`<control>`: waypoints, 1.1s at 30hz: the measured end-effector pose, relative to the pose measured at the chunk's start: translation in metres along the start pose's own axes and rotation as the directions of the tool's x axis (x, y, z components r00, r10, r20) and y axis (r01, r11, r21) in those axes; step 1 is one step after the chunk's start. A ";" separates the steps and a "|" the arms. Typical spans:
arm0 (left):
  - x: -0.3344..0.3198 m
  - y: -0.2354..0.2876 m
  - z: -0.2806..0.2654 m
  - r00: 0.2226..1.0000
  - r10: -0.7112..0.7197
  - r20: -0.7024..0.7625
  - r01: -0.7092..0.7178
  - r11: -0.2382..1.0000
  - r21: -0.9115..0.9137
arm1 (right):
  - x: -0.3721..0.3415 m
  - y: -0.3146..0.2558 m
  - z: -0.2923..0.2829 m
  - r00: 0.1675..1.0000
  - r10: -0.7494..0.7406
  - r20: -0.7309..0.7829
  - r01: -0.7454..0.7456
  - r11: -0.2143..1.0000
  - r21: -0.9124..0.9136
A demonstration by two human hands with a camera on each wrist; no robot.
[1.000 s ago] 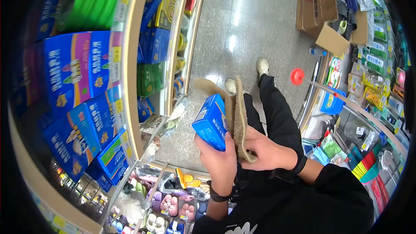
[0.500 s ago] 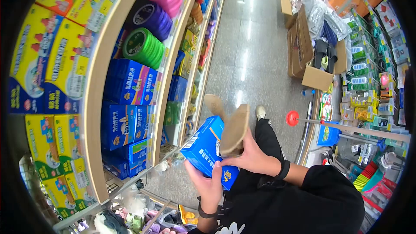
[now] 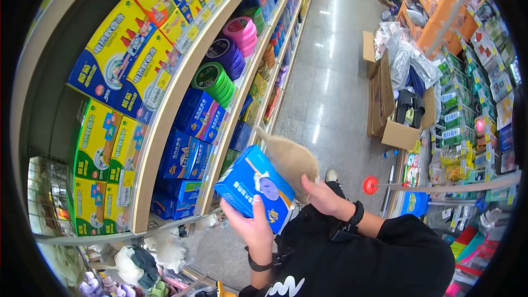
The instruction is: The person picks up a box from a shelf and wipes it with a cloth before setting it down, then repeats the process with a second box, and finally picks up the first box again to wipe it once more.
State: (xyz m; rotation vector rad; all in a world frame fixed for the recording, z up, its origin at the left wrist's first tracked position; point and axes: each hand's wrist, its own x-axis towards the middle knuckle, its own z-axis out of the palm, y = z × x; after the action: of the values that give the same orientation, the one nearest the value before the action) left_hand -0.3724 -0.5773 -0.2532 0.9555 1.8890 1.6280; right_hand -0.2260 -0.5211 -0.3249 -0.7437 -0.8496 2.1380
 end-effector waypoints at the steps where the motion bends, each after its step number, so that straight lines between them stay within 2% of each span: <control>1: 0.003 0.003 -0.001 1.000 0.001 -0.030 -0.002 1.000 -0.016 | 0.002 0.000 -0.010 0.983 -0.051 0.177 0.081 0.982 -0.168; 2: 0.006 0.002 -0.005 1.000 -0.006 -0.017 0.005 0.999 -0.035 | 0.005 -0.010 -0.011 0.932 -0.100 0.349 0.210 0.932 -0.295; 3: 0.009 -0.002 -0.010 1.000 -0.013 -0.006 0.013 0.998 -0.054 | 0.005 -0.020 -0.010 0.929 -0.092 0.359 0.211 0.928 -0.306; 4: 0.011 -0.005 -0.014 1.000 -0.013 -0.020 0.012 0.998 -0.064 | 0.004 -0.032 -0.010 0.900 -0.096 0.425 0.192 0.963 -0.189; 6: 0.016 -0.009 -0.018 0.991 -0.112 0.069 0.131 0.890 -0.436 | 0.008 -0.042 -0.014 0.877 -0.125 0.464 0.147 0.989 -0.011; 7: 0.017 -0.007 -0.017 0.992 -0.112 0.058 0.126 0.888 -0.443 | 0.010 -0.047 -0.016 0.865 -0.139 0.482 0.117 0.990 0.076; 9: 0.016 0.003 -0.009 0.959 -0.183 0.215 0.275 0.777 -0.566 | 0.013 -0.049 -0.019 0.985 -0.048 0.164 0.066 0.992 -0.104; 10: 0.013 0.000 0.002 0.955 -0.183 0.232 0.286 0.771 -0.569 | 0.015 -0.049 -0.016 0.955 -0.242 0.172 0.272 0.945 -0.180; 11: 0.011 0.000 0.011 0.945 -0.148 0.293 0.289 0.798 -0.528 | 0.014 -0.052 -0.016 0.956 -0.236 0.173 0.266 0.946 -0.185; 13: 0.011 -0.002 0.031 0.921 -0.148 0.361 0.323 0.806 -0.495 | 0.014 -0.056 -0.022 0.984 -0.170 -0.058 0.142 0.936 -0.321; 15: 0.015 -0.004 0.048 0.917 -0.141 0.373 0.317 0.823 -0.470 | 0.014 -0.059 -0.042 0.989 -0.130 -0.063 0.107 0.952 -0.288; 17: 0.020 -0.006 0.069 0.894 -0.155 0.420 0.331 0.862 -0.385 | 0.015 -0.066 -0.064 0.976 0.202 -0.076 -0.208 0.975 -0.078; 18: 0.023 -0.015 0.082 0.906 -0.111 0.409 0.260 0.907 -0.332 | 0.019 -0.069 -0.075 0.980 0.190 -0.064 -0.193 0.980 -0.056; 19: 0.030 -0.021 0.092 0.912 -0.122 0.392 0.263 0.907 -0.329 | 0.027 -0.074 -0.086 0.977 0.207 -0.052 -0.210 0.976 -0.058; 21: 0.049 -0.033 0.104 0.880 -0.254 0.401 0.236 0.967 0.097 | 0.044 -0.085 -0.108 0.959 0.271 -0.082 -0.275 0.960 -0.047; 22: 0.062 -0.046 0.116 0.942 -0.167 0.291 0.133 0.982 0.133 | 0.053 -0.092 -0.120 0.953 0.296 -0.064 -0.299 0.953 -0.049; 23: 0.077 -0.061 0.123 0.947 -0.186 0.263 0.152 0.978 0.144 | 0.062 -0.099 -0.131 0.941 0.325 -0.092 -0.331 0.942 -0.064; 24: 0.095 -0.078 0.126 0.994 -0.024 0.104 -0.024 0.898 0.440 | 0.072 -0.106 -0.142 0.930 0.348 -0.118 -0.359 0.930 -0.079; 25: 0.114 -0.095 0.128 0.983 0.184 0.009 -0.135 0.688 0.713 | 0.083 -0.114 -0.153 0.926 0.366 -0.094 -0.374 0.924 -0.081; 26: 0.130 -0.114 0.130 0.983 0.182 -0.008 -0.119 0.675 0.728 | 0.093 -0.120 -0.163 0.921 0.380 -0.086 -0.388 0.915 -0.109; 28: 0.155 -0.152 0.127 0.965 0.248 -0.083 -0.054 0.501 0.864 | 0.115 -0.121 -0.187 0.900 0.432 -0.061 -0.436 0.890 -0.134; 29: 0.162 -0.163 0.123 0.974 0.217 -0.072 -0.044 0.487 0.872 | 0.125 -0.118 -0.199 0.890 0.454 -0.044 -0.456 0.881 -0.129; 31: 0.178 -0.195 0.125 0.968 0.203 -0.149 0.079 0.318 0.945 | 0.147 -0.118 -0.216 0.858 0.514 -0.012 -0.503 0.833 -0.230; 32: 0.185 -0.207 0.126 0.958 0.238 -0.157 0.096 0.247 0.964 | 0.158 -0.109 -0.229 0.856 0.516 -0.032 -0.510 0.831 -0.221; 33: 0.189 -0.216 0.126 0.947 0.276 -0.163 0.116 0.178 0.977 | 0.171 -0.098 -0.242 0.858 0.513 0.028 -0.491 0.835 -0.247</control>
State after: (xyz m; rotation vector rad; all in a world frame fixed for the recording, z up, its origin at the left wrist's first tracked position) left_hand -0.4464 -0.3643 -0.4710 1.2727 3.2624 0.2581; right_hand -0.1154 -0.2547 -0.4430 -1.0933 -1.0567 2.5805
